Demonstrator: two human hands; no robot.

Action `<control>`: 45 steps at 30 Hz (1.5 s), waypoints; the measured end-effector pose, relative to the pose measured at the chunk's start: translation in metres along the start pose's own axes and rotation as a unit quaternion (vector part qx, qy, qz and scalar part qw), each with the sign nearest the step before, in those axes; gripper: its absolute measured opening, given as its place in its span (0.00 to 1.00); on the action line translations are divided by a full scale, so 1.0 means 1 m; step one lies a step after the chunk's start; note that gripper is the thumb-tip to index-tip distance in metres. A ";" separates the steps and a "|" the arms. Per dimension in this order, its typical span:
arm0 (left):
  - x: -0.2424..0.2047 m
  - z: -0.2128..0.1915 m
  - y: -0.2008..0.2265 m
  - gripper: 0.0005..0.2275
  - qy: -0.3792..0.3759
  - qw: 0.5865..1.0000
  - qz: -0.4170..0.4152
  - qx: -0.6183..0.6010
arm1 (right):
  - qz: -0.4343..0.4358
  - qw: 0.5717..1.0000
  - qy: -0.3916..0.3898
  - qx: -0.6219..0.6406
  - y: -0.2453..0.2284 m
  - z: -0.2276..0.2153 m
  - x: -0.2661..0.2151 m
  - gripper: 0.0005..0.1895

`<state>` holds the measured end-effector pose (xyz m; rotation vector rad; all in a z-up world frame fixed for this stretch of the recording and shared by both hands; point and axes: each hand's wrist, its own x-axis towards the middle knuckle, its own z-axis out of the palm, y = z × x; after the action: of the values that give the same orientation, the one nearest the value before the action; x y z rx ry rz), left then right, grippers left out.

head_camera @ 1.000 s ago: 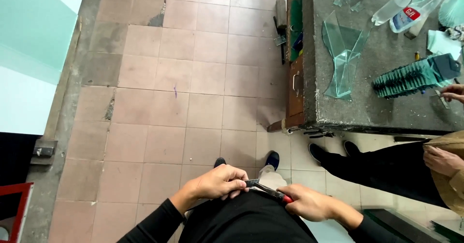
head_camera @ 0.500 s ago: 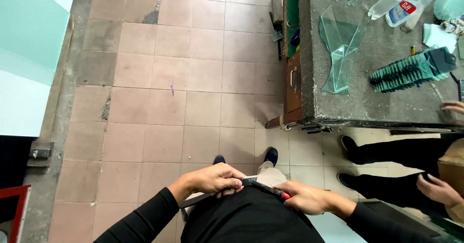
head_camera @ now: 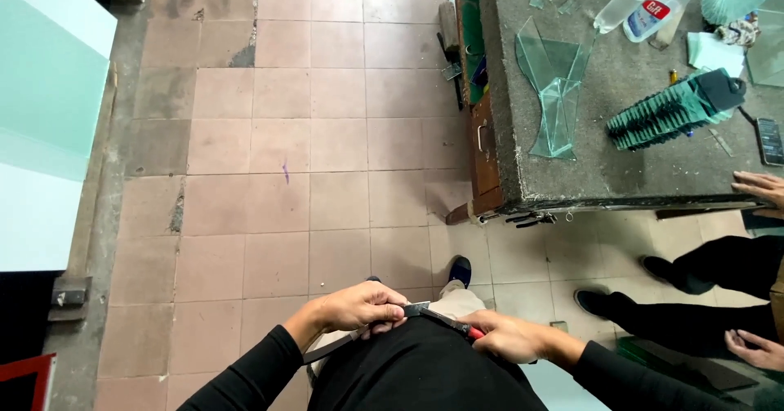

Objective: Preparing a small piece of textured glass by picking at its edges and handling glass-working tools in a workshop.

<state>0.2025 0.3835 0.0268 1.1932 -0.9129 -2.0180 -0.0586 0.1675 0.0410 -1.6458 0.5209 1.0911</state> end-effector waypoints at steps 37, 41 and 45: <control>0.145 -0.005 -0.050 0.10 0.383 0.886 0.125 0.230 | 0.078 0.836 0.403 0.364 0.173 -0.114 0.055 0.04; 0.174 0.017 -0.057 0.11 0.181 0.954 -0.013 0.238 | 0.068 0.778 0.384 0.492 0.214 -0.189 0.075 0.07; 0.179 0.029 -0.023 0.09 0.262 0.936 -0.143 0.187 | 0.065 0.779 0.357 0.511 0.234 -0.238 0.072 0.10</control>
<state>0.1007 0.2645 -0.0669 2.0554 -0.9020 -1.6218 -0.1103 -0.1221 -0.1326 -0.9470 1.4389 0.0739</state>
